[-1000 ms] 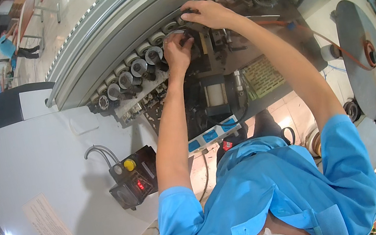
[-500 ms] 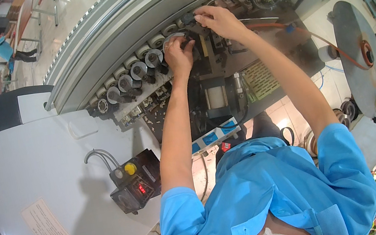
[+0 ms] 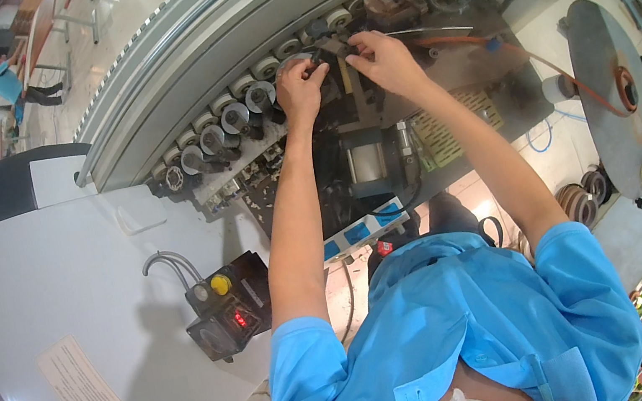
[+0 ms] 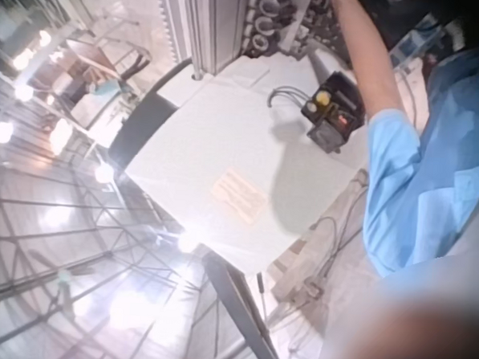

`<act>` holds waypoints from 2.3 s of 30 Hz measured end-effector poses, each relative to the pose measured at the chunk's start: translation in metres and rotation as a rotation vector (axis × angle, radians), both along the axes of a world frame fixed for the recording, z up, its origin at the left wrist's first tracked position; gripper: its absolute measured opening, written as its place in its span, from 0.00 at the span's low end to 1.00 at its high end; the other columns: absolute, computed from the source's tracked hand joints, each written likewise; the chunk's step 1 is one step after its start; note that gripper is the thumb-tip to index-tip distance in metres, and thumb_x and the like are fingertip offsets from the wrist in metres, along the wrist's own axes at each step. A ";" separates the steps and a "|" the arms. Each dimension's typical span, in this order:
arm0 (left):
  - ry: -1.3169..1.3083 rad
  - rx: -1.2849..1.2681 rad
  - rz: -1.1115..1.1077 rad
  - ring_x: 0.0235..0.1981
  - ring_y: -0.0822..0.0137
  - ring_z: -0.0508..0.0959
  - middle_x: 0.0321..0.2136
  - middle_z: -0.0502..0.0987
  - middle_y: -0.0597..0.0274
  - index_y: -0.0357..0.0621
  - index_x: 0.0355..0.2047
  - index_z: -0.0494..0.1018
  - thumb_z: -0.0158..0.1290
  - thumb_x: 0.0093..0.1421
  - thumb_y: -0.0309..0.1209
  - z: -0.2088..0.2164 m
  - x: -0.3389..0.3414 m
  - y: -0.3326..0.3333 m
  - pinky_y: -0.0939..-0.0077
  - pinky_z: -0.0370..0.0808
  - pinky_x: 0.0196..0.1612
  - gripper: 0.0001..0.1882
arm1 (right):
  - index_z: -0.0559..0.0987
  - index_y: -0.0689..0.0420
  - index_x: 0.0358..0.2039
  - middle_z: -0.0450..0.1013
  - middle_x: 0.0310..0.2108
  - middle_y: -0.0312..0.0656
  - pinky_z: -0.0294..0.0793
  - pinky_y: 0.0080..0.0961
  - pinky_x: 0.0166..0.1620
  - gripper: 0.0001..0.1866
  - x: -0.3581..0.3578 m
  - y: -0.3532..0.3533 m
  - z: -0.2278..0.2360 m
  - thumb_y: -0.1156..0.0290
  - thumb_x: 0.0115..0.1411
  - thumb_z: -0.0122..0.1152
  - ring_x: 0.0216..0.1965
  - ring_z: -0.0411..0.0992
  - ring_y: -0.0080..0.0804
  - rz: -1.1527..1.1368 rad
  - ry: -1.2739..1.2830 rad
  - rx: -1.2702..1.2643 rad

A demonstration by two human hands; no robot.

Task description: The person operates a touchscreen control panel, then uses a wrench to tighten bolts on a machine's internal mechanism. They adjust multiple components within the machine while standing in a workshop.

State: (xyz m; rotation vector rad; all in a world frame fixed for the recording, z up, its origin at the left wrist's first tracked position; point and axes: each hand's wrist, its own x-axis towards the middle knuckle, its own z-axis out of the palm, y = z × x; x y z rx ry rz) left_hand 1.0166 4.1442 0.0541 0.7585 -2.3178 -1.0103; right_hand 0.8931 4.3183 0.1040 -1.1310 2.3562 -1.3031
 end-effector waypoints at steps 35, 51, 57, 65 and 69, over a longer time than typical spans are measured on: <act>0.064 0.332 -0.040 0.44 0.51 0.87 0.41 0.88 0.53 0.49 0.49 0.86 0.63 0.66 0.47 0.009 0.003 -0.006 0.60 0.80 0.48 0.19 | 0.81 0.55 0.55 0.83 0.44 0.52 0.80 0.46 0.51 0.30 -0.024 -0.064 0.038 0.46 0.62 0.70 0.47 0.81 0.53 0.125 0.450 0.132; -0.017 0.408 -0.134 0.40 0.57 0.87 0.36 0.88 0.53 0.38 0.47 0.84 0.57 0.71 0.40 0.013 -0.009 -0.014 0.63 0.78 0.46 0.17 | 0.87 0.57 0.48 0.82 0.28 0.55 0.81 0.44 0.44 0.25 -0.017 -0.067 0.070 0.51 0.58 0.71 0.35 0.83 0.52 0.047 0.040 0.063; -0.060 0.698 -0.123 0.28 0.74 0.79 0.34 0.86 0.64 0.38 0.48 0.82 0.57 0.74 0.40 0.023 -0.011 -0.013 0.75 0.75 0.34 0.16 | 0.87 0.55 0.49 0.84 0.37 0.52 0.81 0.43 0.48 0.25 -0.023 -0.068 0.083 0.50 0.58 0.70 0.38 0.83 0.50 0.103 0.233 0.034; -0.070 0.865 -0.120 0.30 0.71 0.82 0.37 0.85 0.59 0.37 0.47 0.79 0.60 0.71 0.37 0.036 -0.005 -0.002 0.74 0.78 0.34 0.15 | 0.87 0.54 0.50 0.83 0.33 0.48 0.78 0.41 0.45 0.25 -0.025 -0.070 0.075 0.50 0.60 0.70 0.36 0.80 0.44 0.093 0.155 0.006; -0.066 0.854 -0.118 0.31 0.69 0.83 0.37 0.84 0.58 0.36 0.48 0.78 0.60 0.72 0.36 0.030 -0.009 -0.001 0.73 0.80 0.36 0.14 | 0.86 0.53 0.50 0.79 0.29 0.44 0.74 0.37 0.38 0.25 -0.028 -0.072 0.069 0.49 0.61 0.71 0.30 0.74 0.36 0.105 0.166 -0.031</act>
